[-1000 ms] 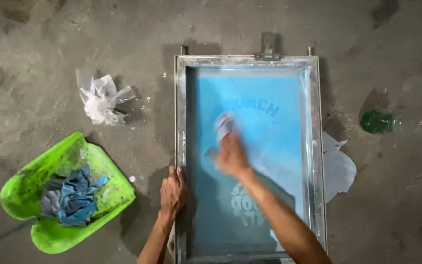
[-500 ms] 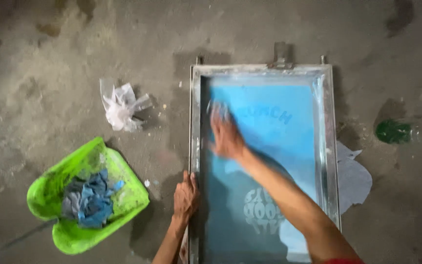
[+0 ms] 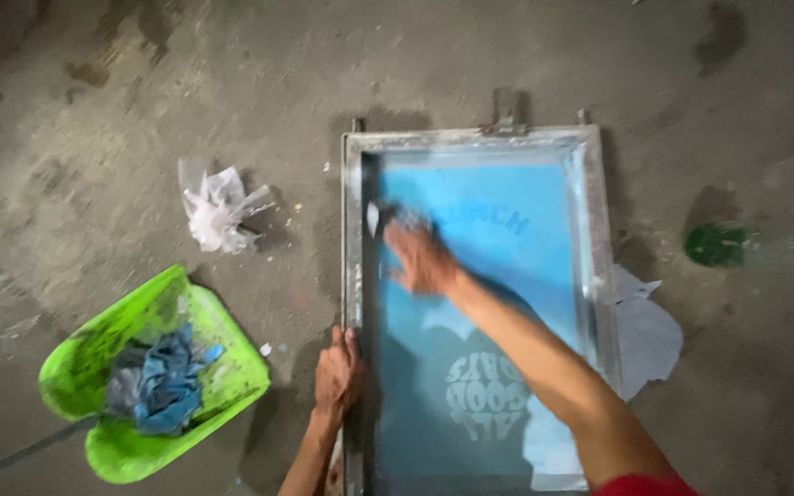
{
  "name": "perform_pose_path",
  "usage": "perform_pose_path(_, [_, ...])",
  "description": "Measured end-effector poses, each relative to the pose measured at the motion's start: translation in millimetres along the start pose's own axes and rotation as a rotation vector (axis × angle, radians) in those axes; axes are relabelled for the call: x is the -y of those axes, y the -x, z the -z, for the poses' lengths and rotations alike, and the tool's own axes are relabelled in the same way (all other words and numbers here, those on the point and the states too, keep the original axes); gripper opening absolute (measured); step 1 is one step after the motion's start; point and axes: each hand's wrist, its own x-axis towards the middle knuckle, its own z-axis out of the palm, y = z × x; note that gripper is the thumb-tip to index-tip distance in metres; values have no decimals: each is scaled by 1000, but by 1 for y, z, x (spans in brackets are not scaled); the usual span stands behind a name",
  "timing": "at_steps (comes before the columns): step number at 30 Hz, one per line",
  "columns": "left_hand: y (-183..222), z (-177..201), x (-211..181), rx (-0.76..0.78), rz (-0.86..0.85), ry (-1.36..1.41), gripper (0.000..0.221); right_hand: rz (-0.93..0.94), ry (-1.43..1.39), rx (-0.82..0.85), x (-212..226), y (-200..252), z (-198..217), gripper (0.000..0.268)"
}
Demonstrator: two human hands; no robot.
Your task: The person is cleaning a screen printing frame by wiping it with a cloth and a cleaning solution.
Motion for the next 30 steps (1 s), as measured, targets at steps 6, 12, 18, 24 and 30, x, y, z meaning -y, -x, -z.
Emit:
perform_pose_path(6, [-26,28,-18,573,985,485,65,51,-162,315,46,145,88,101])
perform_pose_path(12, [-17,32,-17,524,963,482,61,-21,56,-30,15,87,121,73])
perform_pose_path(18, [0,11,-22,404,977,573,64,-58,205,-214,48,110,4,37])
perform_pose_path(24, [-32,37,-21,457,927,555,57,114,-270,-442,21,123,54,18])
perform_pose_path(30, [-37,36,-19,465,959,566,60,-217,544,-281,-197,97,103,11])
